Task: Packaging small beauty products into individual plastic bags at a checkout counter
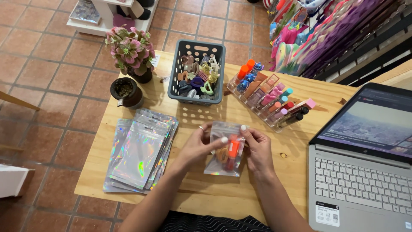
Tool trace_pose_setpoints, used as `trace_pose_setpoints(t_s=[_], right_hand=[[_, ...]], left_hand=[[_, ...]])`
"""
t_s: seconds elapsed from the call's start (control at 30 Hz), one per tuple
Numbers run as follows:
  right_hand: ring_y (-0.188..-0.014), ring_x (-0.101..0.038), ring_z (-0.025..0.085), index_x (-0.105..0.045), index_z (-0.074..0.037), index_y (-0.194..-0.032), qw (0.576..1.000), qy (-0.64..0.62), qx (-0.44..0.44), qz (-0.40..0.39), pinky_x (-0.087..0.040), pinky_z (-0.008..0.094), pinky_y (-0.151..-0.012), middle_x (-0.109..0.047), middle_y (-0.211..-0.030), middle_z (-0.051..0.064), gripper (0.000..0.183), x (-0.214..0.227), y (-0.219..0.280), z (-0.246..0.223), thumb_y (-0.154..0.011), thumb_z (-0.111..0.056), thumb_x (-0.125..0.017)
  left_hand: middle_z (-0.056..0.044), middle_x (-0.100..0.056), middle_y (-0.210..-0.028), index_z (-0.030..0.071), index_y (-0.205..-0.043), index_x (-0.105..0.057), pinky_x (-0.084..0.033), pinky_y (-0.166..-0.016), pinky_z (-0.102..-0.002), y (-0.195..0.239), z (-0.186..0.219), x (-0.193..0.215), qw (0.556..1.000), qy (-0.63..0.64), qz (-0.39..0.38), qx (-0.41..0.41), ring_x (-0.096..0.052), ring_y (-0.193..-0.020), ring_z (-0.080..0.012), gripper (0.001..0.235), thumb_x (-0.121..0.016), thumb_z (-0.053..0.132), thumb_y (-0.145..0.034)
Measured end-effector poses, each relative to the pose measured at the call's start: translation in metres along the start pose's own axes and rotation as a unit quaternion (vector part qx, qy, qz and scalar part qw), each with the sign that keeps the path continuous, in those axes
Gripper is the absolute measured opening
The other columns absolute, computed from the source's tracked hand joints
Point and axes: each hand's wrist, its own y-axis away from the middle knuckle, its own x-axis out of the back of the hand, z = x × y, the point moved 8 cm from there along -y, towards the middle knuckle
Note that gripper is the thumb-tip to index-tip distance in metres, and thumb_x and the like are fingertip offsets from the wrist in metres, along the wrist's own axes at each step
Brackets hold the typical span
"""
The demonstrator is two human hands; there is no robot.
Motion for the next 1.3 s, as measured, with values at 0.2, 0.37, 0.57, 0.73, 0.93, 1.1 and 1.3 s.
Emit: trace_pose_setpoints(t_s=[0.2,0.37,0.57,0.73,0.93,1.1,1.3], right_hand=[[-0.07,-0.07,0.009,-0.077,-0.012,-0.088,1.0,-0.002,0.006,-0.001,-0.059,0.024,-0.06,-0.073,-0.076,0.0,0.01,-0.005,0.008,-0.008,-0.095,-0.019,-0.077],[-0.074,-0.07,0.009,-0.077,-0.011,-0.09,1.0,-0.016,-0.001,-0.007,-0.06,0.026,-0.065,-0.075,-0.08,-0.001,0.009,-0.004,0.004,-0.002,-0.095,-0.018,-0.076],[-0.075,-0.073,0.013,-0.078,-0.009,-0.093,0.999,-0.031,-0.009,-0.014,-0.063,0.031,-0.065,-0.076,-0.081,0.003,0.01,0.003,-0.004,0.013,-0.096,-0.018,-0.075],[-0.075,-0.072,0.012,-0.079,-0.01,-0.091,1.0,-0.022,-0.012,-0.013,-0.061,0.03,-0.066,-0.076,-0.08,0.003,0.012,0.001,-0.002,0.008,-0.096,-0.021,-0.075],[-0.074,-0.072,0.014,-0.079,-0.007,-0.093,0.999,-0.017,-0.019,-0.02,-0.062,0.035,-0.065,-0.077,-0.081,0.007,0.012,-0.008,0.001,0.004,-0.096,-0.018,-0.075],[-0.072,-0.073,0.014,-0.078,-0.006,-0.09,0.999,-0.05,-0.004,-0.012,-0.063,0.034,-0.065,-0.074,-0.076,0.006,0.01,-0.002,-0.005,0.015,-0.095,-0.013,-0.076],[-0.073,-0.074,0.017,-0.078,-0.002,-0.091,0.999,-0.053,0.009,-0.005,-0.064,0.037,-0.067,-0.075,-0.076,0.008,0.01,0.004,-0.006,0.016,-0.094,-0.011,-0.075]], left_hand=[[-0.005,-0.076,-0.078,0.005,-0.104,-0.073,-0.057,-0.054,-0.022,0.001,0.001,-0.012,0.999,-0.021,-0.03,-0.013,-0.067,-0.066,-0.0098,0.033,-0.091,0.008,-0.076],[-0.005,-0.073,-0.068,0.006,-0.091,-0.072,-0.054,-0.05,-0.021,0.001,-0.008,-0.008,0.999,-0.034,-0.022,-0.02,-0.066,-0.061,-0.0086,0.019,-0.088,0.008,-0.08],[-0.009,-0.074,-0.068,0.004,-0.094,-0.073,-0.057,-0.051,-0.024,0.001,0.003,-0.009,1.0,-0.016,-0.018,-0.013,-0.069,-0.059,-0.0112,0.023,-0.09,0.009,-0.079],[-0.014,-0.08,-0.092,0.003,-0.126,-0.07,-0.066,-0.071,-0.034,-0.003,0.0,-0.001,1.0,-0.003,-0.008,-0.005,-0.074,-0.079,-0.0164,0.045,-0.085,0.013,-0.085],[-0.013,-0.08,-0.098,0.001,-0.13,-0.069,-0.065,-0.076,-0.037,-0.013,-0.029,0.029,0.996,0.064,0.062,0.011,-0.076,-0.082,-0.0192,0.034,-0.069,0.015,-0.099],[-0.012,-0.078,-0.085,0.0,-0.125,-0.072,-0.066,-0.067,-0.036,-0.018,-0.04,0.036,0.994,0.089,0.066,0.019,-0.076,-0.073,-0.0199,0.032,-0.069,0.017,-0.099],[-0.014,-0.078,-0.083,-0.001,-0.124,-0.072,-0.066,-0.064,-0.036,-0.015,-0.033,0.034,0.993,0.089,0.077,0.02,-0.076,-0.071,-0.0201,0.031,-0.069,0.017,-0.099]])
